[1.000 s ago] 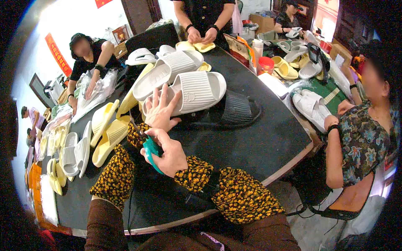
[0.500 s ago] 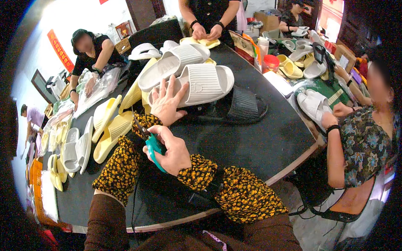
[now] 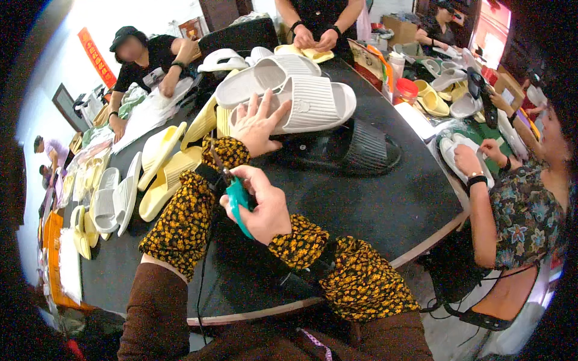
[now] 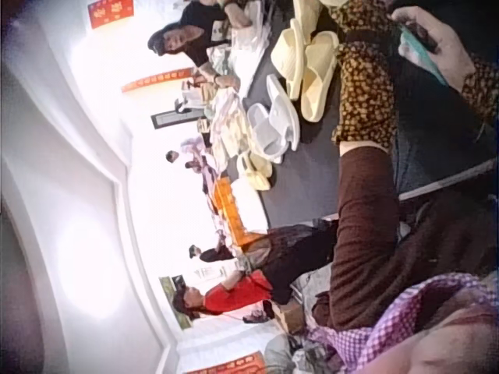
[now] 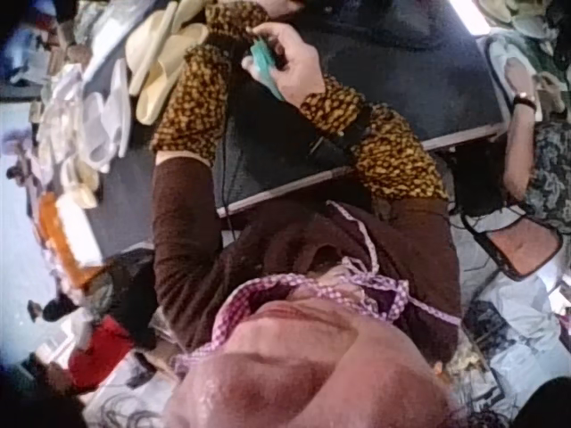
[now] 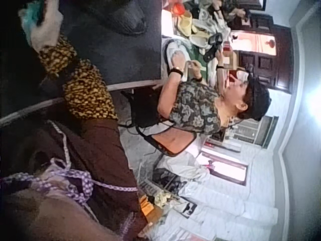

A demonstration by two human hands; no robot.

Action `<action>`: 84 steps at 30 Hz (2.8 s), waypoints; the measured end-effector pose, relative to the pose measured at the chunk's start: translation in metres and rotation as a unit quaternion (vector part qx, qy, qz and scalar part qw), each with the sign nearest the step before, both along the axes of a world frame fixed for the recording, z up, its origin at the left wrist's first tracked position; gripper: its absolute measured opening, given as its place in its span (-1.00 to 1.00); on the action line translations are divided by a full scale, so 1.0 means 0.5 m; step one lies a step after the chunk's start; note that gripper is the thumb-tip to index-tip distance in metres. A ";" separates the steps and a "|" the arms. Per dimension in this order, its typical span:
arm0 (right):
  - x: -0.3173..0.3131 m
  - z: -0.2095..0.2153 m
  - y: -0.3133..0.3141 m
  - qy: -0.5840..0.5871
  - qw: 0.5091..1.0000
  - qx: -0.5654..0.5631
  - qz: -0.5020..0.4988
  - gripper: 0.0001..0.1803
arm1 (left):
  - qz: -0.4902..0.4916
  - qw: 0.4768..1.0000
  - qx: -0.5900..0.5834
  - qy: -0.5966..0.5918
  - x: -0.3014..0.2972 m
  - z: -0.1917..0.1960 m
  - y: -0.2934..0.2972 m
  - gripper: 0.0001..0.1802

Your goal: Trimming excess material or loose threads from rubber sliders/sandals using scissors.

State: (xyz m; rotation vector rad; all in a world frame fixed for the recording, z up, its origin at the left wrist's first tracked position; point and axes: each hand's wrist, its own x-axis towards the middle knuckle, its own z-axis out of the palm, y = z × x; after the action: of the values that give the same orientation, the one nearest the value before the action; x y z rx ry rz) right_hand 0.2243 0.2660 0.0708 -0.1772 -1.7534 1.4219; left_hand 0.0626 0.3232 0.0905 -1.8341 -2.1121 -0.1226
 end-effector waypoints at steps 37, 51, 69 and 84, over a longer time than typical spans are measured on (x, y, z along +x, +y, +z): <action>-0.025 -0.047 0.005 -0.128 0.991 -0.026 0.025 -0.59 | 0.150 0.904 0.349 -0.198 -0.117 -0.060 -0.570 -0.70; 0.000 -0.014 0.039 -0.121 0.988 0.089 -0.021 -0.58 | 0.159 0.813 0.306 -0.469 -0.146 -0.112 -0.571 -0.74; -0.021 -0.062 0.037 -0.073 0.987 0.143 -0.002 -0.60 | 0.097 0.876 0.244 -0.404 -0.116 -0.076 -0.585 -0.80; -0.023 -0.062 0.039 -0.079 0.980 0.180 -0.036 -0.60 | 0.105 0.885 0.230 -0.391 -0.156 -0.107 -0.593 -0.78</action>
State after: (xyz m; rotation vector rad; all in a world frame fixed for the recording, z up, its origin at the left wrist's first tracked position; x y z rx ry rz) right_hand 0.2126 0.2854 0.0399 -0.1605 -2.0809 1.0386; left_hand -0.0153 0.0269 0.0368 -1.3622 -2.4378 -1.3823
